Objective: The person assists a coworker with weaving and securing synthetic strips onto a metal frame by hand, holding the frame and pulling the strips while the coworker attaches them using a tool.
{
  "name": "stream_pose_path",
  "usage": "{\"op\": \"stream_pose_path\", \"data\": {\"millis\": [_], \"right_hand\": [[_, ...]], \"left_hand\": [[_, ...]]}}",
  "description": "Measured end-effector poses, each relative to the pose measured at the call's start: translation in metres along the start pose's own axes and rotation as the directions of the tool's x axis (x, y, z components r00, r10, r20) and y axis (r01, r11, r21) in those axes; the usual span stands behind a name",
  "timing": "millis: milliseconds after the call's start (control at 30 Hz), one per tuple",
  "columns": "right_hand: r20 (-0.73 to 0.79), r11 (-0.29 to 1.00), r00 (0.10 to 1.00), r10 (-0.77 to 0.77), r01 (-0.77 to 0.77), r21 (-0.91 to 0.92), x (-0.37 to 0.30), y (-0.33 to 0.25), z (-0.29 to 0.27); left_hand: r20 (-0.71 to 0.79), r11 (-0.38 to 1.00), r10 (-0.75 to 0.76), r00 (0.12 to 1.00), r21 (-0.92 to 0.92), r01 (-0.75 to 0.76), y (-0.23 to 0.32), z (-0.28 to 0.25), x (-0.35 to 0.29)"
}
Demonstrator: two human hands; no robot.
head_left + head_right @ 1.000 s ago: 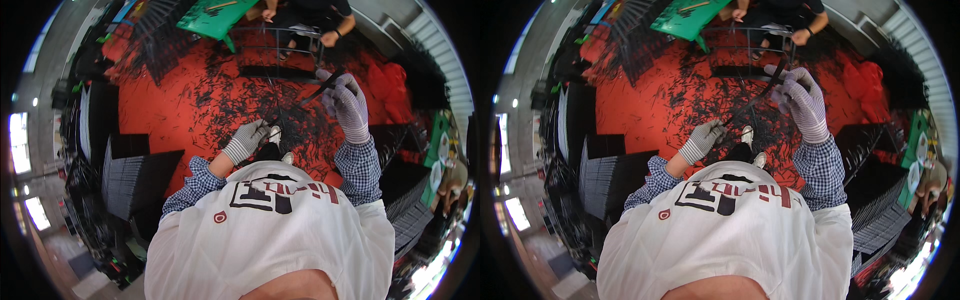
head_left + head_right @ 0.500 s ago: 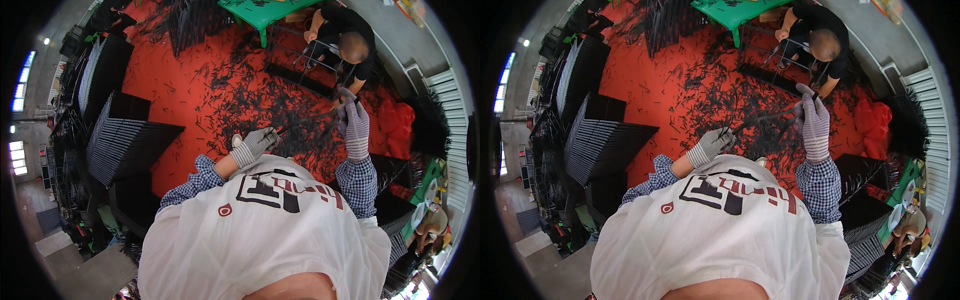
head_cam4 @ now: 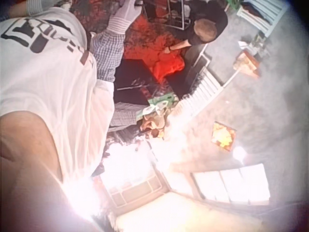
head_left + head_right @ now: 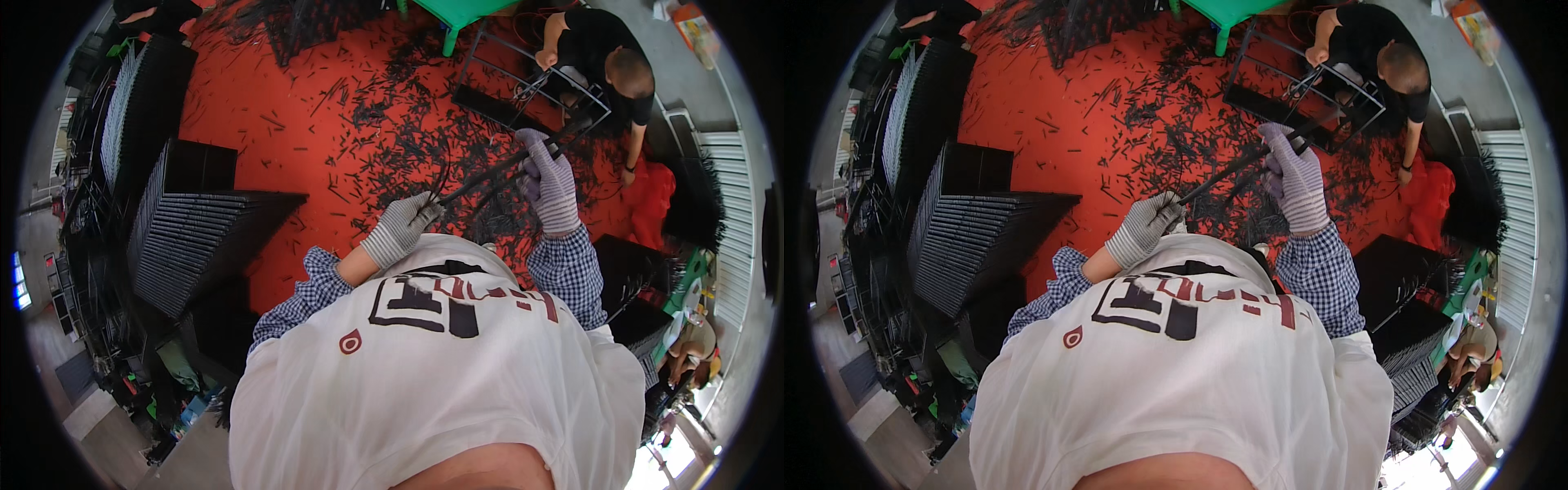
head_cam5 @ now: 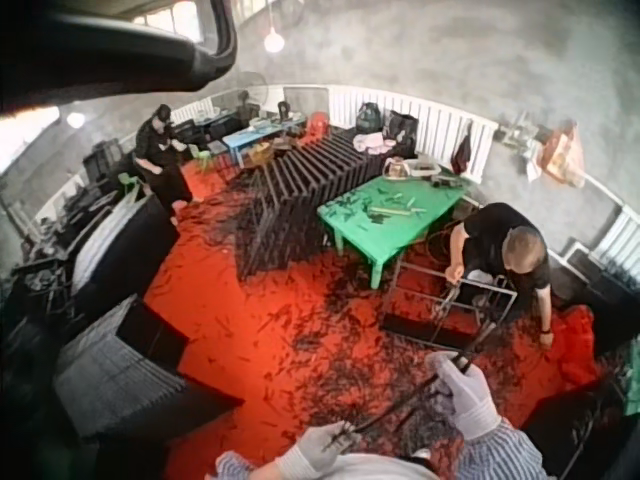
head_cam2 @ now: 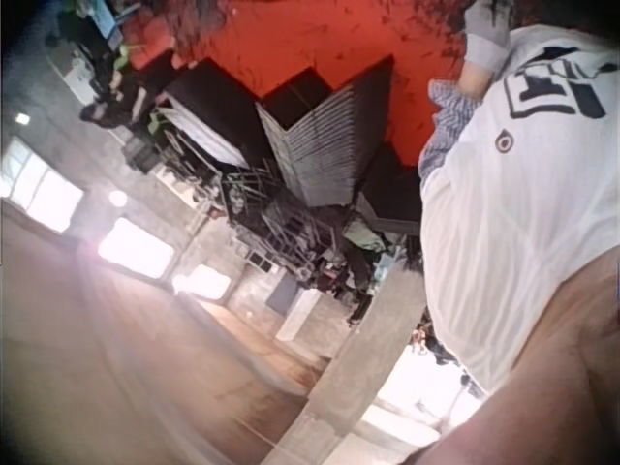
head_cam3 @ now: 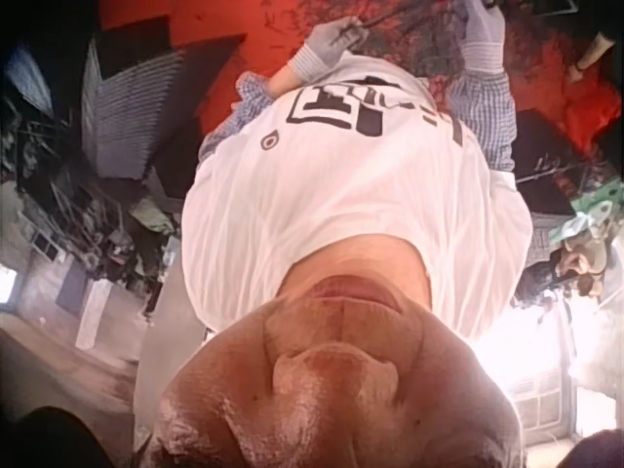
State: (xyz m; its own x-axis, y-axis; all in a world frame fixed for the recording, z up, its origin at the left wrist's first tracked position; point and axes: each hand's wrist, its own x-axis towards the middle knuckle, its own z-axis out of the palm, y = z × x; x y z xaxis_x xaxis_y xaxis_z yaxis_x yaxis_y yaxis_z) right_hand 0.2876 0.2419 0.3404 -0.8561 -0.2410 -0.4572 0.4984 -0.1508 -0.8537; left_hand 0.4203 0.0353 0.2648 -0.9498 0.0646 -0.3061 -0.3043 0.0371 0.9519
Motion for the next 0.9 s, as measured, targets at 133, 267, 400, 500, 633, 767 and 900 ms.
{"op": "stream_pose_path", "data": {"millis": [133,267,400,500,633,767,900], "right_hand": [[0.017,0.994,0.994,-0.103,0.104,-0.031,0.013,-0.015,0.041],[0.088,0.939,0.988,-0.13,0.151,-0.308,0.026,-0.017,0.076],[0.316,0.909,0.946,-0.075,0.195,-0.368,0.048,-0.002,0.108],[0.41,0.904,0.905,-0.11,0.263,-0.338,0.073,0.002,0.129],[0.487,0.911,0.87,-0.076,0.259,-0.322,0.115,-0.022,0.144],[0.474,0.899,0.877,-0.072,0.263,-0.35,0.171,-0.042,0.137],[0.499,0.951,0.867,0.001,0.154,-0.269,0.217,-0.073,0.137]], "left_hand": [[-0.001,0.989,-0.028,1.0,0.144,0.028,0.012,-0.037,-0.005],[-0.189,0.839,-0.191,0.963,-0.54,0.061,-0.016,-0.08,0.028],[-0.146,0.977,0.135,0.98,0.184,-0.107,0.026,-0.103,0.038],[-0.054,0.982,0.101,0.993,0.166,-0.09,0.037,-0.099,0.062],[-0.153,0.94,0.085,0.985,-0.316,-0.13,0.057,-0.097,0.097],[-0.28,0.97,-0.063,0.958,-0.242,-0.007,0.077,-0.123,0.155],[-0.23,0.89,0.365,0.902,0.369,-0.266,0.092,-0.125,0.215]]}}
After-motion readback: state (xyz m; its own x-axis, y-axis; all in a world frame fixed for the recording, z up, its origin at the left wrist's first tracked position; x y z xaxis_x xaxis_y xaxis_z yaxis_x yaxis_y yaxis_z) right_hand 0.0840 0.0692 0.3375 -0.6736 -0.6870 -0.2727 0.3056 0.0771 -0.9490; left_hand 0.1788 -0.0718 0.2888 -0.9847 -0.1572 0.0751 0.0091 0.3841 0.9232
